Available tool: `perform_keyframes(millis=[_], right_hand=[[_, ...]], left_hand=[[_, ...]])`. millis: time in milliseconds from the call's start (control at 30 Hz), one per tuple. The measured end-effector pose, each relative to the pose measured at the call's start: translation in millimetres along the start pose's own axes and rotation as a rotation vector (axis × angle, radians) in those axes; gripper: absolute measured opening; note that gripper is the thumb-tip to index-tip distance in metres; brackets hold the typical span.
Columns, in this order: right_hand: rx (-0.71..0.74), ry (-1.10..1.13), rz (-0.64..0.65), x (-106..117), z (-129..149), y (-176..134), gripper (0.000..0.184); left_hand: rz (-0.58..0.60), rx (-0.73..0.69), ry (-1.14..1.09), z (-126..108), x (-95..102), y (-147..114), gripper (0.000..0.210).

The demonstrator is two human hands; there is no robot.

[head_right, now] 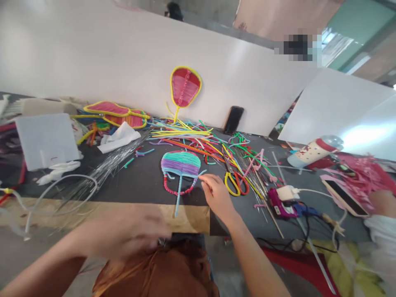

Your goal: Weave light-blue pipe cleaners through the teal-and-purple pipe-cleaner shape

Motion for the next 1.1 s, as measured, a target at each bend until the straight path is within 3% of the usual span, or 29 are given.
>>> perform_keyframes(millis=[33,100,200,400,600,767,933,1100], right_hand=[[0.018,-0.042,-0.006,-1.4,-3.5,6.9,0.024],[0.066,-0.103,-0.005,-6.5,-8.6,18.4,0.024],[0.122,-0.143,0.007,-17.2,-16.0,28.5,0.024],[0.096,-0.223,-0.048,-27.9,-32.7,24.9,0.020],[0.077,-0.308,-0.001,-27.8,-33.3,25.0,0.010],[0.063,-0.269,0.051,-26.1,-32.7,27.3,0.010],[0.051,-0.252,0.097,-26.3,-33.6,26.4,0.008],[0.047,-0.242,0.138,-24.5,-32.8,25.7,0.016]], left_hand=[[0.075,-0.017,0.044,14.7,7.1,27.7,0.029],[0.083,0.053,0.187,38.0,16.9,69.0,0.031],[0.049,0.138,0.377,57.5,13.4,94.8,0.035],[0.074,0.145,0.479,76.9,-11.0,95.9,0.052],[0.047,0.155,0.507,83.2,-16.3,97.4,0.052],[0.020,0.175,0.519,74.7,-15.5,100.9,0.055],[0.024,0.263,0.495,60.6,-9.7,115.2,0.035],[0.082,0.259,0.537,61.9,-14.1,126.2,0.019]])
Point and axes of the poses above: each hand's wrist, its own y-axis towards the middle knuckle, its own x-axis out of the back of the hand, z = x × y, the point moved 3 cm from there along y, towards the middle knuckle, and after that the axes turned 13 degrees about -x, right-handed, at the moved point
